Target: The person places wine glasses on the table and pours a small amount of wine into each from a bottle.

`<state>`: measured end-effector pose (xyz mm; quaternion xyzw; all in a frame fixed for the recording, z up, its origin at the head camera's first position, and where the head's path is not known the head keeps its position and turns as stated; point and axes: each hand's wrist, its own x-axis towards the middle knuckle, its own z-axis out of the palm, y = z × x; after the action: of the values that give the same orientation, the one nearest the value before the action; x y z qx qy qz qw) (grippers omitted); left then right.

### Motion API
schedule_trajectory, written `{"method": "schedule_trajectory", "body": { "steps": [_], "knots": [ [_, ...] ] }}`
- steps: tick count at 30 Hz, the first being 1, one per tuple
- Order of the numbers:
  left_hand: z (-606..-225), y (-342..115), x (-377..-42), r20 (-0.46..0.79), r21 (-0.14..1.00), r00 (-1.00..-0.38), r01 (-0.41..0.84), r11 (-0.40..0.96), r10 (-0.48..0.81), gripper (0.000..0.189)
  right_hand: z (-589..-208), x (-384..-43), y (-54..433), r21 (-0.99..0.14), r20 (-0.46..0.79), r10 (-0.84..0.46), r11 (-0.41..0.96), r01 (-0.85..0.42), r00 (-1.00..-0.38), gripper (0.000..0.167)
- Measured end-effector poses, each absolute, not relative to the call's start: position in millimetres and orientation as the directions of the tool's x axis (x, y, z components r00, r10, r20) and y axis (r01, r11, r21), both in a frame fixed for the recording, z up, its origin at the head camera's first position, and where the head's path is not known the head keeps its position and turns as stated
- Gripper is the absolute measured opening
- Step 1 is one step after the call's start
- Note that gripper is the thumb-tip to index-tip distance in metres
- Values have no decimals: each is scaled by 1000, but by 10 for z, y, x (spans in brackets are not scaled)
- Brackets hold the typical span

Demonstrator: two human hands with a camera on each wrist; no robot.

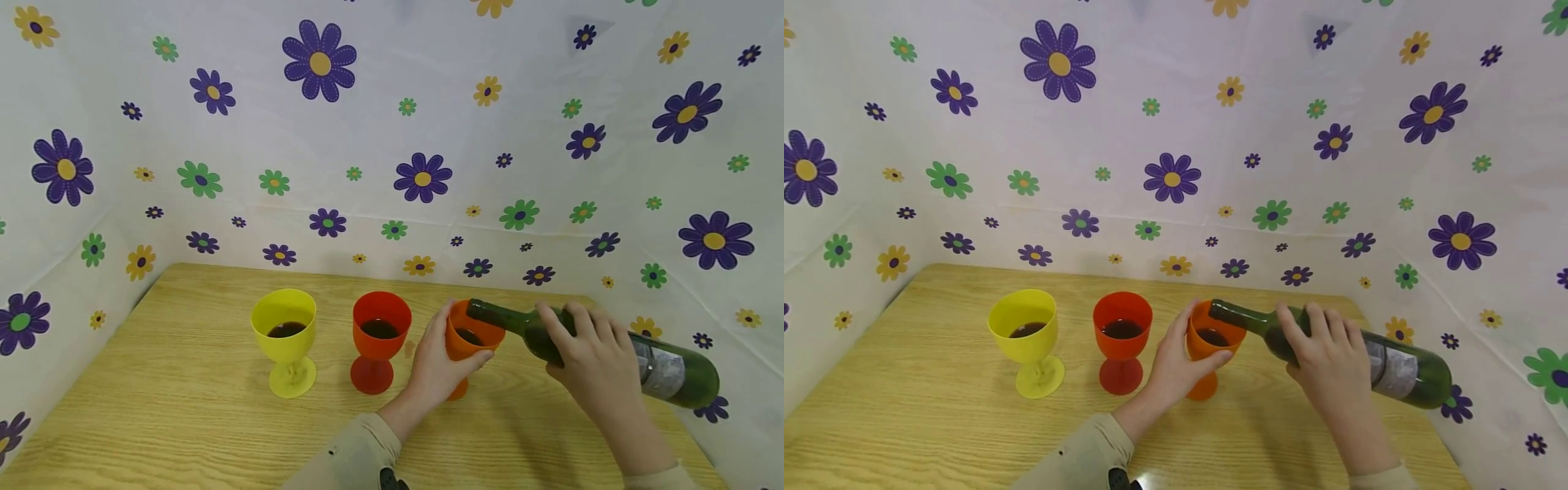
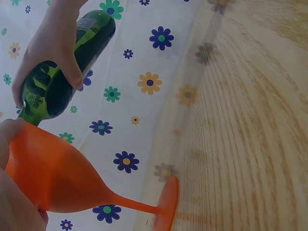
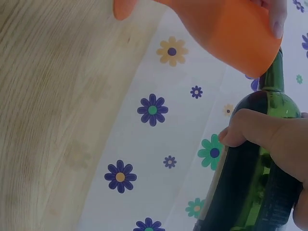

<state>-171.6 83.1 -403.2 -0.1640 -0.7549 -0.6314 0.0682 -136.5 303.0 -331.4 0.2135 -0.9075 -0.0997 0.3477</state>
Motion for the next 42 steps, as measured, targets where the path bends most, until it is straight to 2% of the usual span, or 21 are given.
{"method": "schedule_trajectory", "body": {
  "steps": [9, 19, 42],
  "knots": [
    [-4038, 835, -1717, 307, 933, -938, 330, 146, 160, 88, -3361, -1348, 2949, 250, 572, -392, 920, -303, -721, 105],
    [-4041, 837, -1724, 308, 933, -938, 331, 144, 161, 88, -3421, -1384, 2867, 58, 543, -291, 949, -310, -788, 97],
    [-4053, 837, -1733, 311, 931, -937, 334, 150, 157, 89, -3518, -1425, 2849, -221, 485, -183, 921, -322, -855, 91]
  ]
}}
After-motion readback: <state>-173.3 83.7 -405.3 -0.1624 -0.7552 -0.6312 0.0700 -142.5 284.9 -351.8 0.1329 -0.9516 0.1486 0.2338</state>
